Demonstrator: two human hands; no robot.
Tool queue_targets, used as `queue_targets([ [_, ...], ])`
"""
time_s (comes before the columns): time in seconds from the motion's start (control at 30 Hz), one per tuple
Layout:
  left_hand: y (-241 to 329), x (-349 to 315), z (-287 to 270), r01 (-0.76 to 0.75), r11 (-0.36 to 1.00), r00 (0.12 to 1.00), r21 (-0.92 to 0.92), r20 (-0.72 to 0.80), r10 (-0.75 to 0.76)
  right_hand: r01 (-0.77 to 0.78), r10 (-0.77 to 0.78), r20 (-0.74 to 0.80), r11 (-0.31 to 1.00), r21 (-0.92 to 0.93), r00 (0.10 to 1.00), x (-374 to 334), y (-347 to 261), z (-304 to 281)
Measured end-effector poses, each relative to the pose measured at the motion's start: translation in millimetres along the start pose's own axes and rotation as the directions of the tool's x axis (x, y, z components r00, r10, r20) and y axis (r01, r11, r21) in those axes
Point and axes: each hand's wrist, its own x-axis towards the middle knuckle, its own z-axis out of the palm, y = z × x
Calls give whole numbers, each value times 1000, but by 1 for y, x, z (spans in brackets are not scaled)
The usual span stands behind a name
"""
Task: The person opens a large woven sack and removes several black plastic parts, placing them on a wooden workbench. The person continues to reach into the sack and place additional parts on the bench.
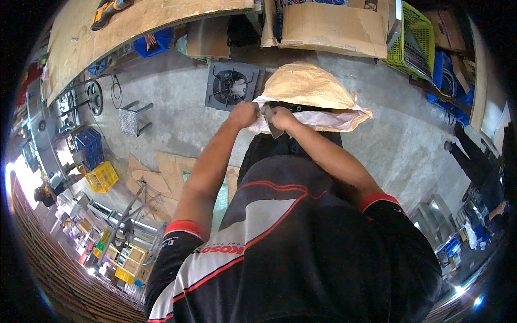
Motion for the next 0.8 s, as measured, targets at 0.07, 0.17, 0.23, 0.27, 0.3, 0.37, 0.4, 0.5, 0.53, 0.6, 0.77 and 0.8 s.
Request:
queue_targets([
  [0.07,4,-4,2,45,997,999,-56,5,-45,-10,10,2,1000,24,1000,-4,0,0],
  [0.17,10,-4,8,31,999,999,-45,-7,-31,-15,15,-20,1000,20,1000,-9,-1,-4],
  [0.23,7,0,18,1,1000,1000,-9,-11,-1,44,-44,-3,999,-27,999,-14,-3,-10],
  [0.27,4,2,22,-13,1000,1000,8,-8,13,52,-52,5,998,-23,999,-16,-4,-12],
  [0.3,4,3,22,-27,999,1000,27,-4,27,62,-62,10,998,-18,998,-17,-3,-13],
  [0.37,4,4,23,-59,995,998,77,16,58,34,-34,16,999,27,999,-17,-3,-15],
  [0.4,6,4,19,-76,992,997,103,27,74,15,-16,16,999,44,1000,-15,1,-13],
  [0.5,20,5,12,30,990,999,137,24,-33,-20,20,4,999,42,1000,-6,8,-7],
  [0.53,20,3,8,34,996,999,86,16,-36,-5,5,-1,999,43,1000,-4,8,-5],
  [0.6,19,-3,3,46,999,999,-17,-2,-46,11,-10,-20,1000,21,1000,-4,4,-3],
  [0.77,16,-7,6,20,992,998,-126,-51,-27,2,-2,-38,1000,12,999,-9,-8,-4],
  [0.8,16,-8,5,11,990,999,-140,-51,-18,3,-2,-42,1000,22,999,-7,-8,-2],
])
